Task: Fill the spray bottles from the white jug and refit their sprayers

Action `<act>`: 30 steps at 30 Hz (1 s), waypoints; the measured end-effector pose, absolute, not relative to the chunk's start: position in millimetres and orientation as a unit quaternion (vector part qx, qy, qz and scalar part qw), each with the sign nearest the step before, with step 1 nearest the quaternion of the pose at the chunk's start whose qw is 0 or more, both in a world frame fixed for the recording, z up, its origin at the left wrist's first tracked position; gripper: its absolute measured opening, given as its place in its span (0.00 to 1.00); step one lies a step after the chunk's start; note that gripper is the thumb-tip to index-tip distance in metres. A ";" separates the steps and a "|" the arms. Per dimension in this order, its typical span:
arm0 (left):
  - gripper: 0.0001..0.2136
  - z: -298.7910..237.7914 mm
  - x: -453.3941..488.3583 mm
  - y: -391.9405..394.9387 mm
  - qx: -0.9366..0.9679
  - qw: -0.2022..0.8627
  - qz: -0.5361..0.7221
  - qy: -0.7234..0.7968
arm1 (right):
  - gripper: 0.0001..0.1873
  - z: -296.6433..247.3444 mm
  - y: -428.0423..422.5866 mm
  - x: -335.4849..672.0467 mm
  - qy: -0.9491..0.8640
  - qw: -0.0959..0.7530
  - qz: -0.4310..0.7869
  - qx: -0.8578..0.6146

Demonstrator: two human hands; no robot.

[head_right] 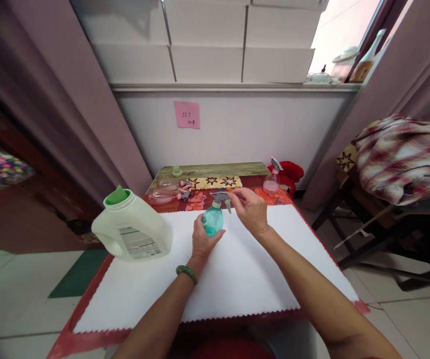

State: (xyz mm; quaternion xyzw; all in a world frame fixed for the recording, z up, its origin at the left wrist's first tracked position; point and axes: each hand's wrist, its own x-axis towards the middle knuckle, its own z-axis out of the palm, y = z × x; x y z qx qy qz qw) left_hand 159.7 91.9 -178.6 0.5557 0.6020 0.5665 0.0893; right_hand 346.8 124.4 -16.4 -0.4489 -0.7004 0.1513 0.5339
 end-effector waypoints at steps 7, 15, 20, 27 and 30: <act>0.45 -175.1 159.9 88.8 0.534 0.126 0.577 0.605 | 0.37 -86.2 109.7 305.2 -0.555 0.599 0.285 -0.502; 0.45 -163.2 160.6 82.2 0.543 0.230 0.569 0.572 | 0.26 -93.5 130.6 270.1 -0.459 0.578 0.517 -0.433; 0.41 -158.0 158.2 80.9 0.514 0.313 0.575 0.555 | 0.26 -90.5 136.0 276.9 -0.473 0.581 0.496 -0.439; 0.36 -150.7 144.0 83.2 0.461 0.450 0.599 0.477 | 0.26 -98.5 136.3 279.5 -0.468 0.590 0.485 -0.444; 0.32 -149.8 140.1 82.3 0.422 0.504 0.606 0.448 | 0.28 -99.8 135.7 277.6 -0.460 0.593 0.507 -0.424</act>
